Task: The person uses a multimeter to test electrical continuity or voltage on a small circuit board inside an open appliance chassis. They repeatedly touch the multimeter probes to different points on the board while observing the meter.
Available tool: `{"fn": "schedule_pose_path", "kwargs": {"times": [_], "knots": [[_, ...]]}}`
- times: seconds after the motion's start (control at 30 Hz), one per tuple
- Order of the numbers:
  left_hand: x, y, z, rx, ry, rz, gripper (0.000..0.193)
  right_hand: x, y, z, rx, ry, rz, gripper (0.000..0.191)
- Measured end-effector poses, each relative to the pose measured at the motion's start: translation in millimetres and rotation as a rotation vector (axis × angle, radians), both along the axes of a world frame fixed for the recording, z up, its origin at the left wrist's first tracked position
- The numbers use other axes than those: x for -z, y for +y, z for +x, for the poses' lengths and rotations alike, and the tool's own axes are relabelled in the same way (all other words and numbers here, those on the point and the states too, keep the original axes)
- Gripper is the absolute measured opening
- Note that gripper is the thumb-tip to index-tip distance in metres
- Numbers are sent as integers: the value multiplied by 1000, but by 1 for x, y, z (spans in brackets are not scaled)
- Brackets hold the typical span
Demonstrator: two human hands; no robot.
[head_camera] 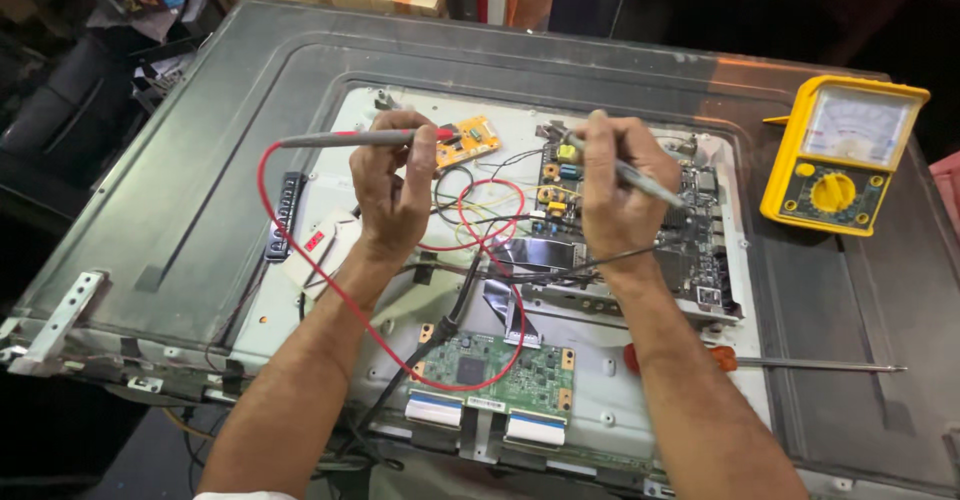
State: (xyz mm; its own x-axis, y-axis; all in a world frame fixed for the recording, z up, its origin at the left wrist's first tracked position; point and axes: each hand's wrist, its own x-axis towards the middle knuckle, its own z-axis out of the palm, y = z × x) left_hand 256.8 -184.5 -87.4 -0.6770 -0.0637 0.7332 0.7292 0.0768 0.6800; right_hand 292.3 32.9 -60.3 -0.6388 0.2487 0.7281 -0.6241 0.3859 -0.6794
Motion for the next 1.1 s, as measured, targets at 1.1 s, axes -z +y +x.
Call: {"fn": "schedule_pose_path", "kwargs": {"times": [1.1], "knots": [[-31,-23,34,-34,21,-502,20,-20,-42,34,-53,20,222,25]]}}
